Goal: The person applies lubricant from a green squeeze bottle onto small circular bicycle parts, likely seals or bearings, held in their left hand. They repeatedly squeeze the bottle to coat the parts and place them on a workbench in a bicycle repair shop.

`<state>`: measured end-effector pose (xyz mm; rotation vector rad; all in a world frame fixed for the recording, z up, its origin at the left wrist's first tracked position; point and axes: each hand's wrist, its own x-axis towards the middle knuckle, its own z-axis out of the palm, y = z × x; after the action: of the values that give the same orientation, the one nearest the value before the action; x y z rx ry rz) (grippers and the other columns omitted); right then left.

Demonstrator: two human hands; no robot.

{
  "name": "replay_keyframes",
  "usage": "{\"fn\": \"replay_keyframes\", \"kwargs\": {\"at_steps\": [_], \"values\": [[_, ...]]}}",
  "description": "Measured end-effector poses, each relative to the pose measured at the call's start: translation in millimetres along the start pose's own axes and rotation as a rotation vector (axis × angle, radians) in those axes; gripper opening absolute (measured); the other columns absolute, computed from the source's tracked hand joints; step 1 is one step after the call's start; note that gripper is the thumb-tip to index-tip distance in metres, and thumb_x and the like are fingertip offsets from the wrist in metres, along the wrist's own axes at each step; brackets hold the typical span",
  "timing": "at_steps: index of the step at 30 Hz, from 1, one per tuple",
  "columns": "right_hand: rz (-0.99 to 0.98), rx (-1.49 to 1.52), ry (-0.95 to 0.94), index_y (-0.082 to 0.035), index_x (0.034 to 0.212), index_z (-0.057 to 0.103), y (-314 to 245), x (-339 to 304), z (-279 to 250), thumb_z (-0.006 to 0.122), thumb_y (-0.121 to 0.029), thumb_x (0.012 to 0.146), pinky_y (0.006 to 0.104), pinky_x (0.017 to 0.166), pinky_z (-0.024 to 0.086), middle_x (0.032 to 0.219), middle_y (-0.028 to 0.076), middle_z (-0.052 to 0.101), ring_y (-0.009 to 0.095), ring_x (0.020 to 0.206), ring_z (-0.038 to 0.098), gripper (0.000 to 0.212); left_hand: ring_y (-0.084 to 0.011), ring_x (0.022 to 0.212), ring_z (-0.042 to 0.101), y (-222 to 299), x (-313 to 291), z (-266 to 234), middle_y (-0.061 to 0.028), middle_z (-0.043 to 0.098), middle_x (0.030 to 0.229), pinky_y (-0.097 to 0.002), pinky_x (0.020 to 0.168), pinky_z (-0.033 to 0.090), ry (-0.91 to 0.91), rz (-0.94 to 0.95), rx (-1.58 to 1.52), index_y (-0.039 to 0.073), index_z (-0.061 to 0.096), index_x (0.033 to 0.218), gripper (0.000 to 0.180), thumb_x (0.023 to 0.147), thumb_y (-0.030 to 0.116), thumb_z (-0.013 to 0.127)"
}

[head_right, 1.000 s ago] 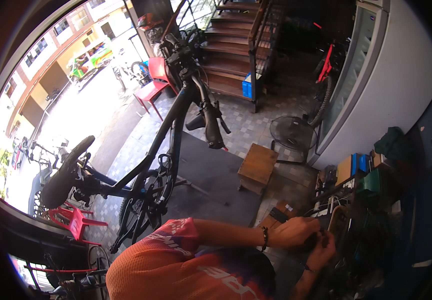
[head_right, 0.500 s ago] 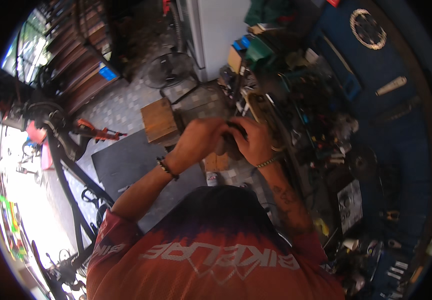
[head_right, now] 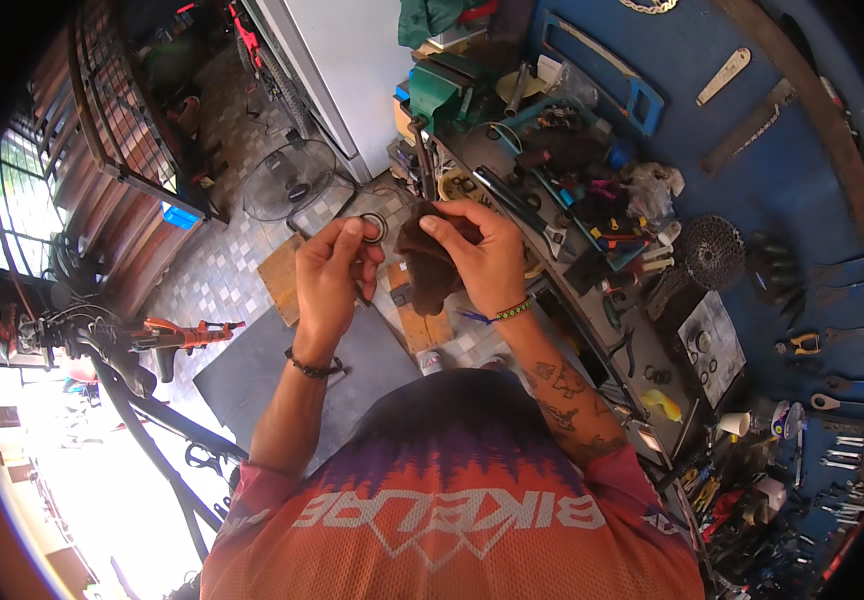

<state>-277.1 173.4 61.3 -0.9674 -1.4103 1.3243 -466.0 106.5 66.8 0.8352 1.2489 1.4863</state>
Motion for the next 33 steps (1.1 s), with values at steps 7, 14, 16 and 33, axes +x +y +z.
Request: {"fn": "replay_keyframes", "kwargs": {"at_steps": [7,14,16,33], "values": [[-0.122,-0.116,-0.089,0.003,0.117,0.075,-19.1,-14.2,9.6,0.078,-0.014,0.098,0.0235,0.081,0.056,0.100,0.004,0.077,0.007,0.091,0.069,0.026,-0.0059,0.058,0.057,2.9,-11.7,8.7,-0.0050,0.067,0.080,-0.0228,0.047,0.046,0.001,0.084,0.055,-0.003,0.070,0.106,0.030,0.112,0.024,0.057],[-0.074,-0.240,-0.330,0.004,0.109,0.077,-12.6,-2.8,1.0,0.077,-0.010,0.096,0.0287,0.077,0.057,0.096,0.010,0.078,0.013,0.085,0.073,0.019,-0.0286,0.062,0.064,15.2,-8.9,0.2,-0.0126,0.069,0.081,-0.0388,0.057,0.050,-0.123,0.362,0.684,0.001,0.066,0.101,0.012,0.104,0.012,0.063],[-0.251,-0.425,-0.319,0.004,0.108,0.076,-8.2,-6.2,2.4,0.077,-0.008,0.094,0.0320,0.074,0.058,0.095,0.017,0.077,0.022,0.081,0.076,0.018,-0.0377,0.068,0.065,25.8,-5.9,-3.6,-0.0171,0.067,0.082,-0.0448,0.061,0.050,-0.228,0.508,0.917,0.001,0.064,0.099,0.009,0.102,0.009,0.063],[-0.118,-0.327,-0.030,0.001,0.108,0.072,15.5,-30.1,-22.9,0.074,-0.013,0.096,0.0365,0.070,0.056,0.087,0.018,0.074,0.029,0.078,0.074,0.018,-0.0172,0.066,0.064,-34.8,-8.3,27.2,-0.0107,0.067,0.077,-0.0334,0.060,0.050,-0.111,0.331,0.678,-0.002,0.071,0.108,0.017,0.107,0.011,0.061]]}}
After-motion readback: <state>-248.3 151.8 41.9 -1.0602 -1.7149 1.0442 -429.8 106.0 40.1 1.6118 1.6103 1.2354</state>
